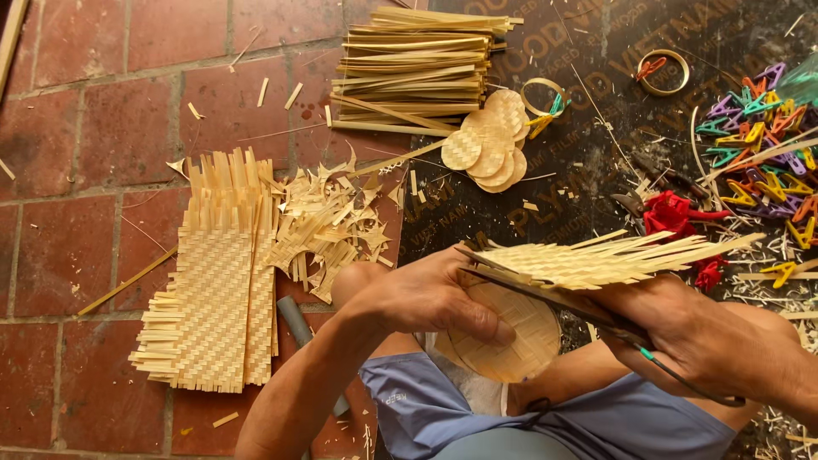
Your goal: The person sits on the floor and uses large scissors to trim excess bamboo strips from around woven circular bamboo discs, cutting along a marked outline. They rotate each disc as they cut, set finished discs on a pile, and pull new woven bamboo sheets from a stack to continue.
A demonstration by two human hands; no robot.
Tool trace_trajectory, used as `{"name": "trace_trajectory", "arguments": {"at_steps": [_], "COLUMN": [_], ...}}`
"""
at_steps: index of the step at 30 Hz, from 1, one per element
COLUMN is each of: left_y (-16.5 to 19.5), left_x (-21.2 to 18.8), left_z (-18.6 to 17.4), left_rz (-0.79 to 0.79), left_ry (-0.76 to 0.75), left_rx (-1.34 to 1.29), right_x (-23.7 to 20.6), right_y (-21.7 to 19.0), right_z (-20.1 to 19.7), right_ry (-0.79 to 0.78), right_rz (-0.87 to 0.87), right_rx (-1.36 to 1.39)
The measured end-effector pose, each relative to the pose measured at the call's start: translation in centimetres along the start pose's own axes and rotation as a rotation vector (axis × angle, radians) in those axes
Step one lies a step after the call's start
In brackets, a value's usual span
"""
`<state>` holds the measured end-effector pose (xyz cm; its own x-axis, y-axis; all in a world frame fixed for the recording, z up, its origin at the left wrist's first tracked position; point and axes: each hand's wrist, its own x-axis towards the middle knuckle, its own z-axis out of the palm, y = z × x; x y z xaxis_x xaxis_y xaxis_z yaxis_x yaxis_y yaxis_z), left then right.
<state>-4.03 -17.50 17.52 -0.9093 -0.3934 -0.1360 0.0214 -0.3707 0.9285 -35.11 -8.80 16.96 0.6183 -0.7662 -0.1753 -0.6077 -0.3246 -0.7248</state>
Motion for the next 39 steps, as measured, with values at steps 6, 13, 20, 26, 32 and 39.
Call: {"name": "trace_trajectory", "arguments": {"at_steps": [6,13,20,26,32,39], "left_y": [-0.6,-2.1,-3.2,-4.8,-9.0,-13.1], "left_x": [0.0,1.2,6.9,6.9,9.5,10.2], "left_z": [-0.8,-2.0,-1.3,-3.2,3.9,6.5], "left_rz": [-0.080,-0.190,-0.213,-0.143,0.342,0.430], "left_ry": [0.042,0.069,0.013,0.073,0.402,0.880], "left_rx": [0.113,0.136,0.293,-0.069,-0.642,-0.688], "right_x": [0.4,0.1,2.3,3.2,4.8,6.9], "right_y": [1.3,1.8,0.8,1.9,1.4,1.2], "right_z": [0.3,0.4,1.6,3.8,7.7,11.7], "right_ry": [-0.163,0.092,0.423,0.715,1.393,1.300], "right_rz": [0.271,0.149,0.287,0.370,0.212,0.246], "right_rx": [-0.099,0.145,0.608,0.665,0.884,0.815]}}
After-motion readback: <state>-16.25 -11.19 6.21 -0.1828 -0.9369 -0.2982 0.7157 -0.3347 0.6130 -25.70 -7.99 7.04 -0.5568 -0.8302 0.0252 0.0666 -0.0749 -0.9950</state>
